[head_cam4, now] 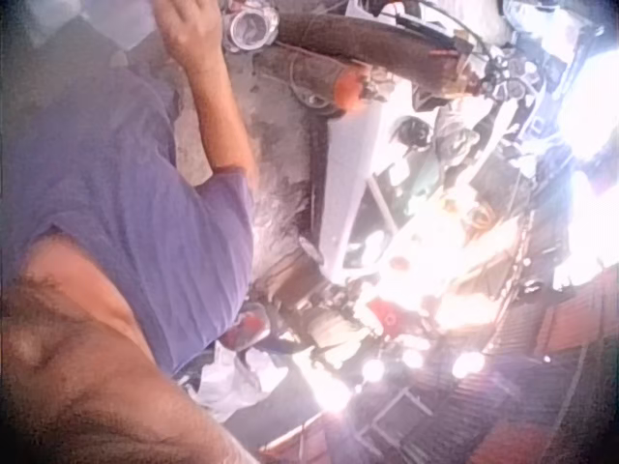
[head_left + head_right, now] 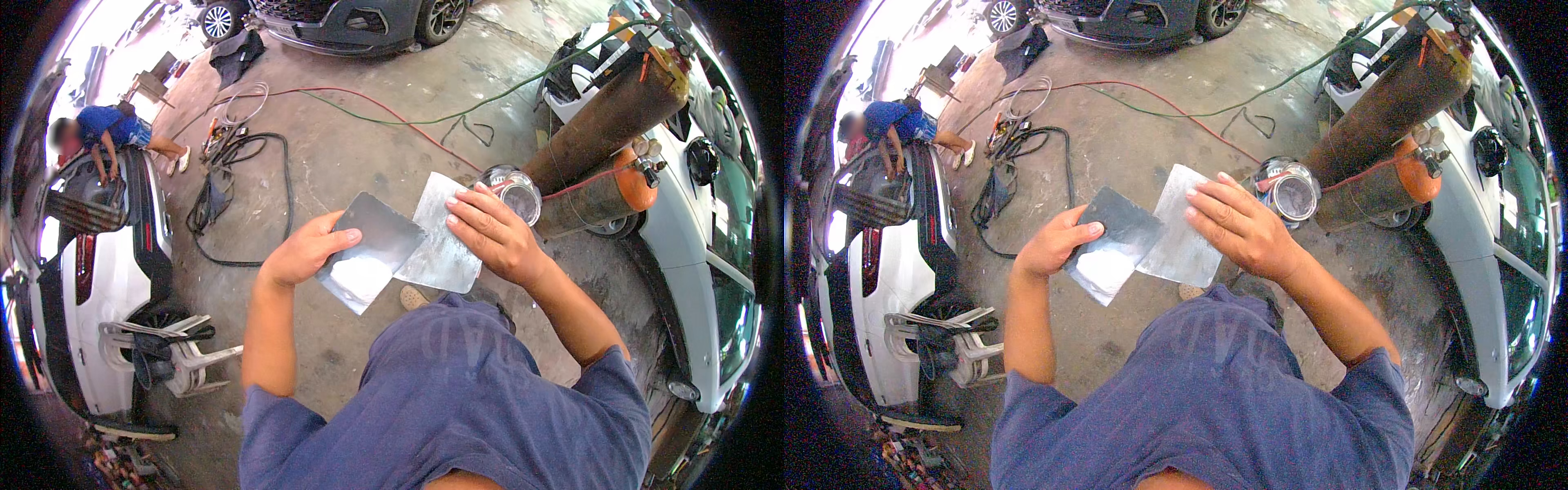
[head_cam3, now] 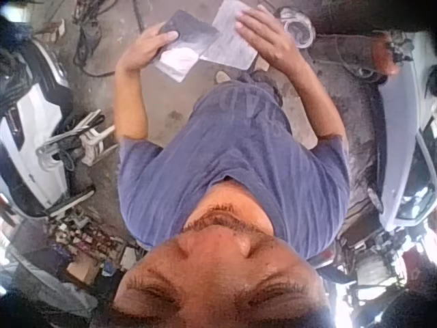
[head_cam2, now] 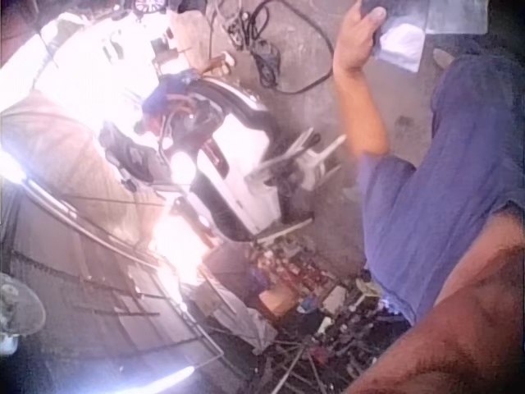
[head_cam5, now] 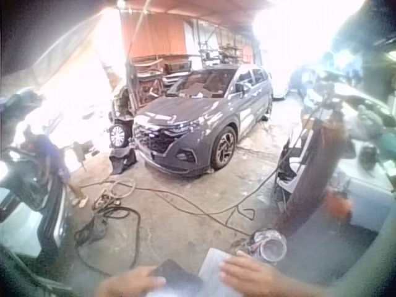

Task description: The person handles a sanding sheet and a small red tool, then walks through a garage to retrieve a paint can. They return to the starting area and continue handling the sanding sheet and tool, preparing materials for a task.

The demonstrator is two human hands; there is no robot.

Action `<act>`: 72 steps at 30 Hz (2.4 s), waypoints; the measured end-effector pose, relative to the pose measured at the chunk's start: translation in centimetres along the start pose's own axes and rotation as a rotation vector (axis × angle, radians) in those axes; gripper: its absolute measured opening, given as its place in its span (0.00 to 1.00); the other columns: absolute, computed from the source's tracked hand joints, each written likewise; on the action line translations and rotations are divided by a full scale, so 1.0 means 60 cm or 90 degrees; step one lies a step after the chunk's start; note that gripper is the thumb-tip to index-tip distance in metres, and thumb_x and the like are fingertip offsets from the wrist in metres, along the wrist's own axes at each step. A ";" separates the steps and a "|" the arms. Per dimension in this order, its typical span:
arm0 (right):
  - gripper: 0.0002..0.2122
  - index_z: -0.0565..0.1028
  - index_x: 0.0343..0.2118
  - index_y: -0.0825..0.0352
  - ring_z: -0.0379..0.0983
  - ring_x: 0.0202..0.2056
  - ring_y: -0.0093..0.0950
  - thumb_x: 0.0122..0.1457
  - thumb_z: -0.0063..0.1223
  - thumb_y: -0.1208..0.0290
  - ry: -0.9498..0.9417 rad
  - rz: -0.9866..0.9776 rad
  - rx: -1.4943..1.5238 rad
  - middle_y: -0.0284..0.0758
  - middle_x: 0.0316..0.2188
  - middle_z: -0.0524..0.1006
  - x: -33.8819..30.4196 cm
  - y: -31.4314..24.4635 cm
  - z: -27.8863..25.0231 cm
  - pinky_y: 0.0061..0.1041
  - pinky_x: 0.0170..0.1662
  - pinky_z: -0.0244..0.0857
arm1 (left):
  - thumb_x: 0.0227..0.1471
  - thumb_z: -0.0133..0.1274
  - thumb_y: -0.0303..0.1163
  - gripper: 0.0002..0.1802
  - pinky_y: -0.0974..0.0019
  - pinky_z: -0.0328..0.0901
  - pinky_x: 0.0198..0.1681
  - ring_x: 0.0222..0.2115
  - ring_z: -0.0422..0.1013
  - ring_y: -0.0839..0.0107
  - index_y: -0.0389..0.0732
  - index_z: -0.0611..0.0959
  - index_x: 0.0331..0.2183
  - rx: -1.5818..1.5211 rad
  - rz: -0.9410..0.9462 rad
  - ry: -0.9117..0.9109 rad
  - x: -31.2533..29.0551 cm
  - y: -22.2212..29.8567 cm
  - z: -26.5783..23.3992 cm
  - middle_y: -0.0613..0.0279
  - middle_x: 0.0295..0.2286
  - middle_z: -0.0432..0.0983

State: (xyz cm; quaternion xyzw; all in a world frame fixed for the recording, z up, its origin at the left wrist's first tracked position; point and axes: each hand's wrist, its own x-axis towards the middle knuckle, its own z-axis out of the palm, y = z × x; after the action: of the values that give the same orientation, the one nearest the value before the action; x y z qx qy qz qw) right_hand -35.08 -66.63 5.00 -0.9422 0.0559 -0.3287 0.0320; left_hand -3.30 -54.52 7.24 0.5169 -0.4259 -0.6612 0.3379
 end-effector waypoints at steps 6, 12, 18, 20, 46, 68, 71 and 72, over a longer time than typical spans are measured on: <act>0.16 0.77 0.46 0.70 0.72 0.55 0.42 0.52 0.56 0.76 0.037 0.055 0.000 0.43 0.52 0.76 -0.001 0.012 0.014 0.48 0.60 0.66 | 0.63 0.51 0.38 0.24 0.72 0.67 0.44 0.40 0.72 0.78 0.32 0.74 0.53 -0.075 0.019 0.027 0.000 -0.021 0.015 0.65 0.41 0.77; 0.17 0.77 0.46 0.70 0.72 0.55 0.42 0.50 0.56 0.76 0.060 0.080 -0.023 0.43 0.52 0.76 -0.001 0.034 0.024 0.48 0.60 0.66 | 0.63 0.52 0.38 0.24 0.71 0.67 0.45 0.41 0.72 0.77 0.32 0.74 0.54 -0.126 0.030 0.027 0.001 -0.042 0.034 0.64 0.43 0.77; 0.18 0.78 0.46 0.70 0.72 0.55 0.41 0.50 0.56 0.76 0.048 0.078 -0.052 0.43 0.52 0.76 -0.002 0.040 0.016 0.48 0.60 0.65 | 0.62 0.52 0.36 0.23 0.70 0.69 0.44 0.40 0.74 0.76 0.31 0.73 0.53 -0.153 0.054 0.081 -0.013 -0.053 0.026 0.62 0.41 0.78; 0.18 0.78 0.46 0.69 0.72 0.55 0.41 0.50 0.56 0.76 0.048 0.073 -0.054 0.43 0.52 0.76 -0.003 0.038 0.017 0.48 0.60 0.65 | 0.62 0.52 0.35 0.22 0.70 0.69 0.42 0.39 0.74 0.76 0.31 0.73 0.52 -0.172 0.067 0.130 -0.021 -0.033 0.019 0.61 0.41 0.78; 0.12 0.77 0.42 0.65 0.76 0.46 0.40 0.53 0.56 0.72 0.016 0.206 -0.059 0.43 0.43 0.79 0.025 0.045 0.074 0.40 0.49 0.72 | 0.63 0.51 0.34 0.22 0.66 0.68 0.49 0.44 0.74 0.69 0.32 0.71 0.54 -0.348 0.106 0.163 0.021 -0.085 0.109 0.56 0.46 0.76; 0.23 0.79 0.50 0.55 0.69 0.37 0.31 0.48 0.55 0.78 0.143 0.211 -0.094 0.30 0.40 0.74 0.040 -0.014 0.097 0.33 0.39 0.63 | 0.65 0.48 0.42 0.19 0.54 0.71 0.49 0.44 0.77 0.64 0.42 0.76 0.51 -0.737 0.120 0.303 0.027 -0.108 0.194 0.62 0.44 0.79; 0.22 0.80 0.49 0.54 0.69 0.39 0.30 0.48 0.56 0.76 0.147 0.189 -0.098 0.28 0.41 0.73 0.043 -0.020 0.097 0.31 0.41 0.62 | 0.66 0.47 0.41 0.19 0.52 0.71 0.50 0.45 0.76 0.63 0.42 0.74 0.52 -0.758 0.096 0.276 0.024 -0.097 0.206 0.61 0.46 0.78; 0.21 0.80 0.48 0.53 0.69 0.39 0.29 0.48 0.56 0.76 0.144 0.187 -0.097 0.28 0.41 0.73 0.043 -0.021 0.097 0.31 0.41 0.62 | 0.66 0.45 0.41 0.19 0.51 0.70 0.50 0.46 0.75 0.61 0.42 0.73 0.53 -0.764 0.089 0.265 0.024 -0.094 0.209 0.60 0.47 0.77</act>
State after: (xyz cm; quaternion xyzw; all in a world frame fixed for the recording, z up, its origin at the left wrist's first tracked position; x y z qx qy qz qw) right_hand -29.36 -65.60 2.15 -0.8807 0.2205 -0.4193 0.0017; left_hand -15.83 -50.80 2.83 0.3262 0.0605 -0.6467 0.6868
